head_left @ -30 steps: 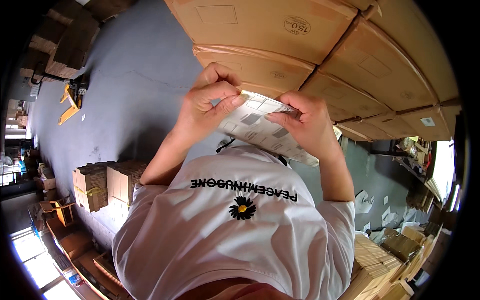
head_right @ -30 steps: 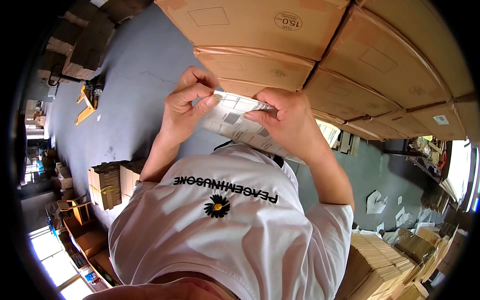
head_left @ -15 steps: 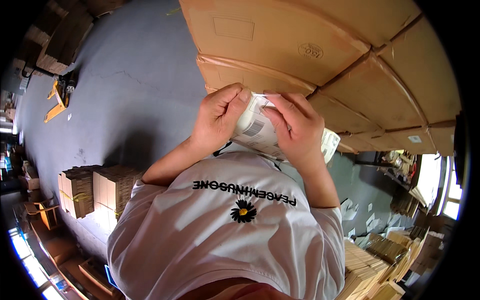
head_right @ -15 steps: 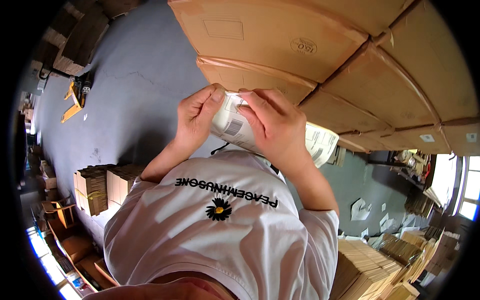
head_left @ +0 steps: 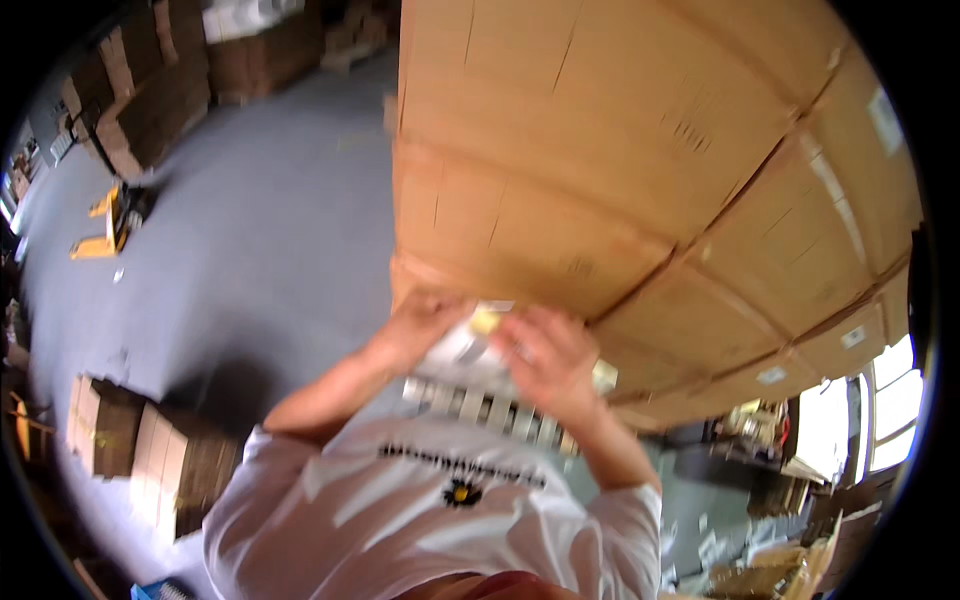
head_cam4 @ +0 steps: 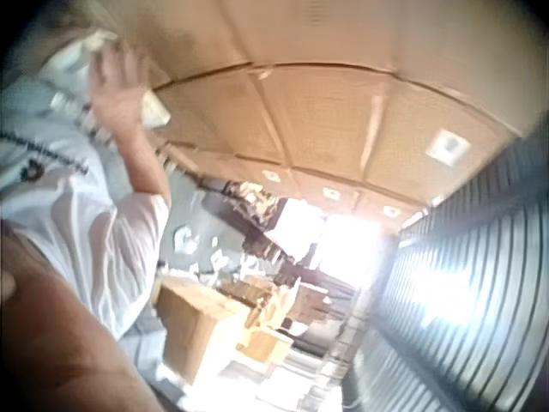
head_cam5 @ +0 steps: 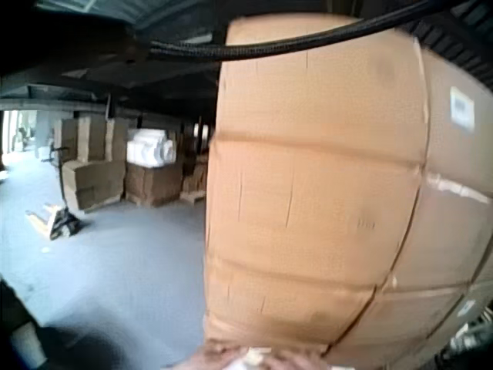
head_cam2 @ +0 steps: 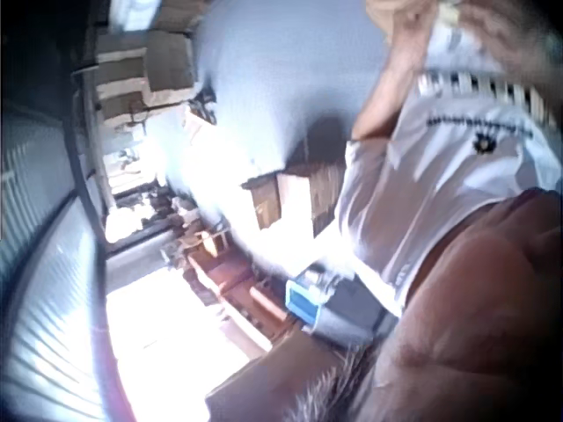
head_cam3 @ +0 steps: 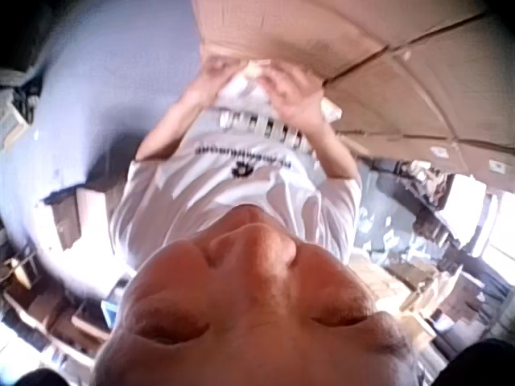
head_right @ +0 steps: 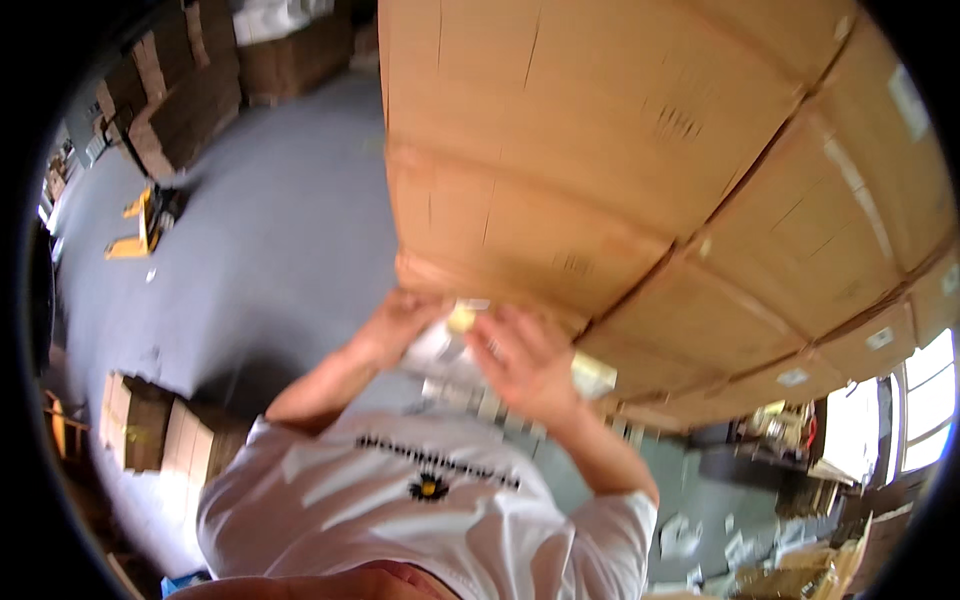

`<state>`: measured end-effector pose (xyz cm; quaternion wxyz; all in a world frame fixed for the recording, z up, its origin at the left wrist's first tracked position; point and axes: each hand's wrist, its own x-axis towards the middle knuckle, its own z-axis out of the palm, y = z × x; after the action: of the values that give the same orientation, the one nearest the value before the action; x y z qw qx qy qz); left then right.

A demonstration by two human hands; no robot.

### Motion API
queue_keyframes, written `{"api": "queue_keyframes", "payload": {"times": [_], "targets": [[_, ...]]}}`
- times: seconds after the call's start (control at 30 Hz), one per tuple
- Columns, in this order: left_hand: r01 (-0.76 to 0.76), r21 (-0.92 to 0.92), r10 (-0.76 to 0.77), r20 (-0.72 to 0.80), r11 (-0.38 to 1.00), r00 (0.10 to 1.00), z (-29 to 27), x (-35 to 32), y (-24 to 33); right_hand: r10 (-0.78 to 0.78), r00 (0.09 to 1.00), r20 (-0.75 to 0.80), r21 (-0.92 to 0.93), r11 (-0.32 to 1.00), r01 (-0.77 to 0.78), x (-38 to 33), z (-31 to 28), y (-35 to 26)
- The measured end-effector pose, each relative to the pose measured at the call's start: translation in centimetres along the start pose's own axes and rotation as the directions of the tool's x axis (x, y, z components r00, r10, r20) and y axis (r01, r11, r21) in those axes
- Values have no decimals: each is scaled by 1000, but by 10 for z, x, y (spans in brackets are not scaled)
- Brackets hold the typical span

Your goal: The person repeatedly peels shipping labels from a yellow sheet and sticks them onto stacked cardboard boxes in a warehouse. They handle the label sheet and boxes by hand, moving between boxes to apply labels one at a time.

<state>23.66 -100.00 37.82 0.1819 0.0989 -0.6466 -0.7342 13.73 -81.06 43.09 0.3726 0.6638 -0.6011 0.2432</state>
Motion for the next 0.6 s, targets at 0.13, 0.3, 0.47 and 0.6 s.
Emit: {"api": "queue_keyframes", "payload": {"times": [0.13,0.3,0.47,0.6], "targets": [[86,-87,-77,102,993,992,-39,23,13,-135,978,160,3,991,136,39,-13,-8],[-79,93,84,-45,992,995,-90,49,16,-178,984,-8,26,984,178,129,-70,-17],[-378,209,356,133,902,925,-92,26,38,491,757,-431,315,868,-384,310,-119,79],[-394,289,340,219,873,915,-93,5,39,449,664,-597,275,893,-357,384,-117,165]]}}
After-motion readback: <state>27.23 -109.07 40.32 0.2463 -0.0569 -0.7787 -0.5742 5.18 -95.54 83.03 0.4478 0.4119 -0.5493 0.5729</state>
